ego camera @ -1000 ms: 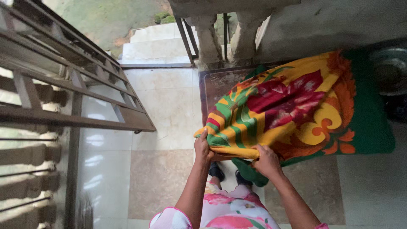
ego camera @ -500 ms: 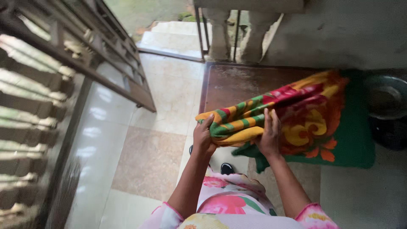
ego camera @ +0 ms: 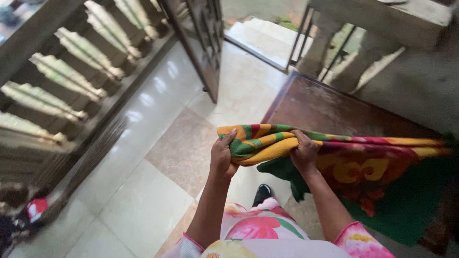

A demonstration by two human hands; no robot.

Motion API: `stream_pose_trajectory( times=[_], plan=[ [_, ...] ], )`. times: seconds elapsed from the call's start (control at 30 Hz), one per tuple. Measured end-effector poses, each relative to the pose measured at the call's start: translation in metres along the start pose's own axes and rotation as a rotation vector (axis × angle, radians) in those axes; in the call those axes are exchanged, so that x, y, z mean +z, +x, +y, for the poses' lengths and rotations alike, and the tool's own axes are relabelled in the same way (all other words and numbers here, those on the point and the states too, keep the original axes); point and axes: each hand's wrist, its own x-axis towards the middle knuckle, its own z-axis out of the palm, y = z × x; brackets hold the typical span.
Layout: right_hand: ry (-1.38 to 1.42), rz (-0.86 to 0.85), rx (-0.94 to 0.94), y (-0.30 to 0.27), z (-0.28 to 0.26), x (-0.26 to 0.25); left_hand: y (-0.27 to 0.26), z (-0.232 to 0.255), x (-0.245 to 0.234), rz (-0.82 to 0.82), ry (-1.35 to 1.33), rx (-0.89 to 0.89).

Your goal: The person moves a teapot and a glass between a stool and a table, then folds a small patterned cloth and a larger floral fabric.

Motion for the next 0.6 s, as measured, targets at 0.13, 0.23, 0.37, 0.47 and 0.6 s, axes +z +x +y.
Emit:
stream_pose_trajectory(
  times=[0.13,0.23,0.37,0.47,0.6],
  plan=[
    [0.038,-0.057,-0.026,-0.017,-0.032,0.001,-0.038,0.011,-0.028,0.081,-0.030,0.059],
    [0.017,-0.110,0.026,-0.046,-0.046,0.006,-0.069,0.011,-0.052,0.106,-0.056,0.093],
    [-0.045,-0.090,0.001,-0.105,-0.055,0.003,-0.118,-0.001,-0.082,0.100,-0.060,0.090],
    [-0.024,-0.118,-0.003,-0.144,-0.059,-0.014,-0.149,-0.019,-0.098,0.104,-0.054,0.086],
    [-0.055,-0.169,0.055,-0.199,-0.063,-0.047,-0.186,-0.052,-0.115,0.072,-0.054,0.053]
  ],
)
